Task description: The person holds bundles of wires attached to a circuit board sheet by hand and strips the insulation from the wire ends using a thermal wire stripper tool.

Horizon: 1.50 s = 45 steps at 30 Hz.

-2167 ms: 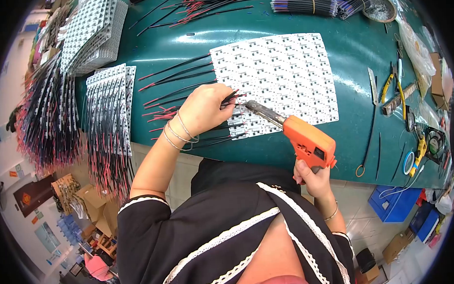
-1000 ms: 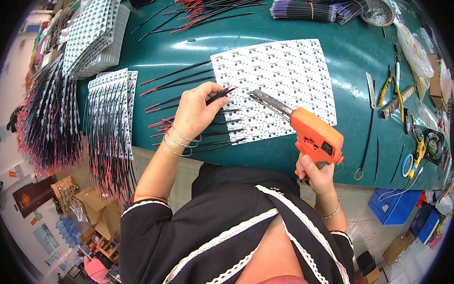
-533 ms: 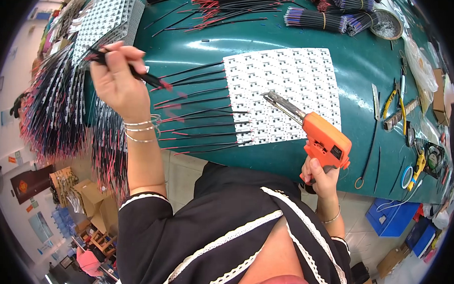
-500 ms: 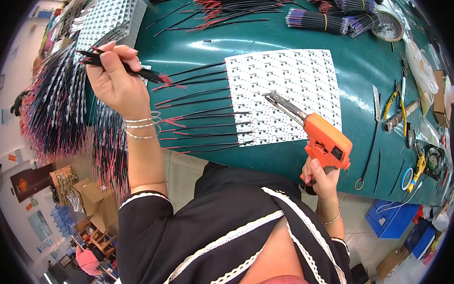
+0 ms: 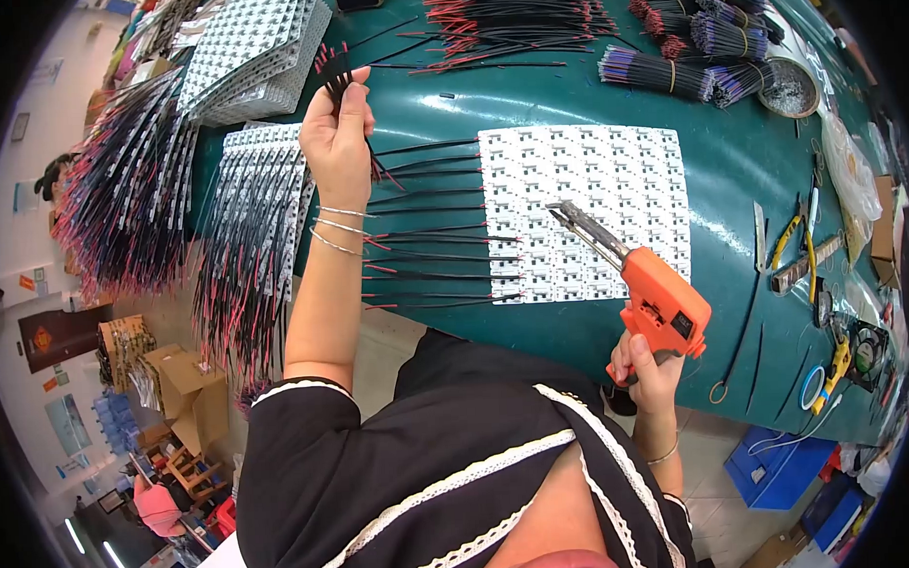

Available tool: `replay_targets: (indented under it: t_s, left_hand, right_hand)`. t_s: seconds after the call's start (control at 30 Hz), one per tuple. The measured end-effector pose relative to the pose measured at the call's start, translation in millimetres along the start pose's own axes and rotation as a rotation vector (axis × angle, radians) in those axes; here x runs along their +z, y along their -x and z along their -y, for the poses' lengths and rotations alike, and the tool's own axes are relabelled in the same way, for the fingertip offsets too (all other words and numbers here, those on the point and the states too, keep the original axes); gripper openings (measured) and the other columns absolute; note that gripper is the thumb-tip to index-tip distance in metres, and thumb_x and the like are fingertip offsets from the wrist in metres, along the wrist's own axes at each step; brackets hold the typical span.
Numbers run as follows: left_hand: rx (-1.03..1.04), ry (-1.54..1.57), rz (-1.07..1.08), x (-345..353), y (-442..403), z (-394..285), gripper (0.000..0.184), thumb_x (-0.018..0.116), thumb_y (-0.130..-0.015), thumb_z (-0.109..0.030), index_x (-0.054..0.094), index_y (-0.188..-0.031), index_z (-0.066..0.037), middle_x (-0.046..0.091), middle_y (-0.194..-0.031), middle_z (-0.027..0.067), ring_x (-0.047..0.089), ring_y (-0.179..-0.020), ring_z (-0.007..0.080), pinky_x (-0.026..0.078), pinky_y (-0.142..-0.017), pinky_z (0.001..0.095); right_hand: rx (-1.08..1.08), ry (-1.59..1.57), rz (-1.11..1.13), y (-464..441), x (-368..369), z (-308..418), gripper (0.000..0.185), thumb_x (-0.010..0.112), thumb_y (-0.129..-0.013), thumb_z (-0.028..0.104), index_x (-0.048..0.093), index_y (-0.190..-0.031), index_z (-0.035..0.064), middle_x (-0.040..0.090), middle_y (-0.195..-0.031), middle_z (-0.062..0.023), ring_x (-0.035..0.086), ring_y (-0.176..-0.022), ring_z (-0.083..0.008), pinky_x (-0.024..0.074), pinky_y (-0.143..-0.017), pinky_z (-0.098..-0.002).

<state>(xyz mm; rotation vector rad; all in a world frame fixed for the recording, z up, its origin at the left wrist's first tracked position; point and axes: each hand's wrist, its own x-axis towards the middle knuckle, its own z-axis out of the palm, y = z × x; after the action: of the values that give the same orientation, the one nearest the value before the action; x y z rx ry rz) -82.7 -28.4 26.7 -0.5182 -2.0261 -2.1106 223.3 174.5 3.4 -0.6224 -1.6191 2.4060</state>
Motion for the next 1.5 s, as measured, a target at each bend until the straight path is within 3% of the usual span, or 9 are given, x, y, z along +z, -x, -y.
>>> replay_targets:
  t_s: [0.2,0.33,0.53,0.73,0.87,0.97,1.17,1.37,1.5]
  left_hand:
    - [-0.062,-0.044,0.02,14.3,-8.7,-9.5,0.013,0.059,-0.084,-0.007,0.061,-0.095,0.0,0.055,-0.074,-0.0026,0.048,-0.063,0.0032,0.04,-0.057,0.0178]
    - [0.072,-0.45,0.328,20.2,2.6,-25.4,0.012,0.06,-0.084,-0.009,0.061,-0.093,-0.002,0.056,-0.073,-0.0037,0.042,-0.057,0.0012,0.033,-0.048,0.0168]
    - [-0.023,-0.739,0.86,31.6,40.0,-44.6,0.018,0.058,-0.082,-0.006,0.058,-0.096,0.003,0.062,-0.08,0.0112,0.057,-0.07,0.0159,0.045,-0.066,0.0261]
    - [-0.413,-0.53,0.823,38.7,63.9,-35.1,0.013,0.054,-0.085,-0.006,0.057,-0.094,0.002,0.064,-0.07,0.008,0.057,-0.062,0.0138,0.045,-0.06,0.0257]
    - [0.156,-0.646,0.77,35.1,59.8,-19.7,0.015,0.057,-0.083,-0.007,0.056,-0.094,0.003,0.056,-0.071,0.0097,0.053,-0.06,0.019,0.043,-0.059,0.0295]
    - [0.131,-0.646,0.834,38.0,54.0,-24.3,0.015,0.058,-0.082,-0.007,0.057,-0.092,0.004,0.051,-0.072,0.0105,0.051,-0.06,0.0207,0.042,-0.059,0.0301]
    - [-0.281,-0.407,0.782,45.9,50.2,-23.0,0.017,0.059,-0.081,-0.006,0.06,-0.095,0.003,0.059,-0.072,0.0088,0.053,-0.059,0.0169,0.044,-0.059,0.0264]
    - [-0.031,-0.612,0.757,40.3,56.0,-18.8,0.021,0.065,-0.077,-0.007,0.062,-0.095,0.001,0.063,-0.076,0.0089,0.056,-0.063,0.0128,0.044,-0.06,0.0242]
    - [-0.084,-0.608,0.735,37.6,62.2,-23.5,0.02,0.067,-0.074,-0.008,0.062,-0.091,0.001,0.063,-0.076,0.0099,0.055,-0.06,0.016,0.043,-0.058,0.0261]
  right_hand:
    - [0.002,0.002,-0.004,-1.2,0.9,1.5,0.04,0.057,-0.085,0.018,0.044,-0.113,-0.0081,0.044,-0.057,-0.0032,0.039,-0.041,-0.008,0.0332,-0.039,-0.0217]
    - [0.012,0.017,0.004,-1.9,1.5,3.4,0.042,0.058,-0.085,0.019,0.044,-0.113,-0.0089,0.045,-0.057,-0.0032,0.039,-0.041,-0.008,0.0335,-0.039,-0.0218]
    - [-0.01,0.026,-0.016,1.5,0.7,0.9,0.042,0.058,-0.085,0.019,0.044,-0.114,-0.0088,0.044,-0.057,-0.0028,0.04,-0.041,-0.0083,0.0342,-0.039,-0.0217]
    - [0.015,0.053,0.031,3.9,-2.1,-0.7,0.039,0.055,-0.086,0.016,0.045,-0.115,-0.009,0.045,-0.058,-0.0024,0.04,-0.042,-0.0083,0.035,-0.039,-0.0218]
    - [0.01,0.05,0.03,2.2,-2.5,-1.0,0.041,0.056,-0.086,0.016,0.045,-0.116,-0.0092,0.045,-0.058,-0.0025,0.04,-0.042,-0.0083,0.0353,-0.039,-0.0217]
    - [0.016,0.046,0.02,2.7,-2.3,-1.2,0.041,0.056,-0.085,0.016,0.044,-0.116,-0.0092,0.045,-0.058,-0.0025,0.04,-0.042,-0.0084,0.0355,-0.039,-0.0218]
    - [0.013,0.037,-0.008,3.5,-1.6,0.3,0.041,0.057,-0.085,0.017,0.045,-0.114,-0.0089,0.044,-0.057,-0.0023,0.04,-0.042,-0.0085,0.0353,-0.039,-0.022]
    - [0.023,0.035,-0.019,2.5,1.2,1.3,0.041,0.058,-0.085,0.019,0.046,-0.113,-0.0088,0.044,-0.056,-0.002,0.04,-0.042,-0.0083,0.0349,-0.039,-0.0217]
    - [0.031,0.048,-0.017,2.1,1.3,-0.2,0.041,0.058,-0.085,0.02,0.047,-0.112,-0.0088,0.044,-0.056,-0.0018,0.04,-0.041,-0.0081,0.0348,-0.039,-0.0215]
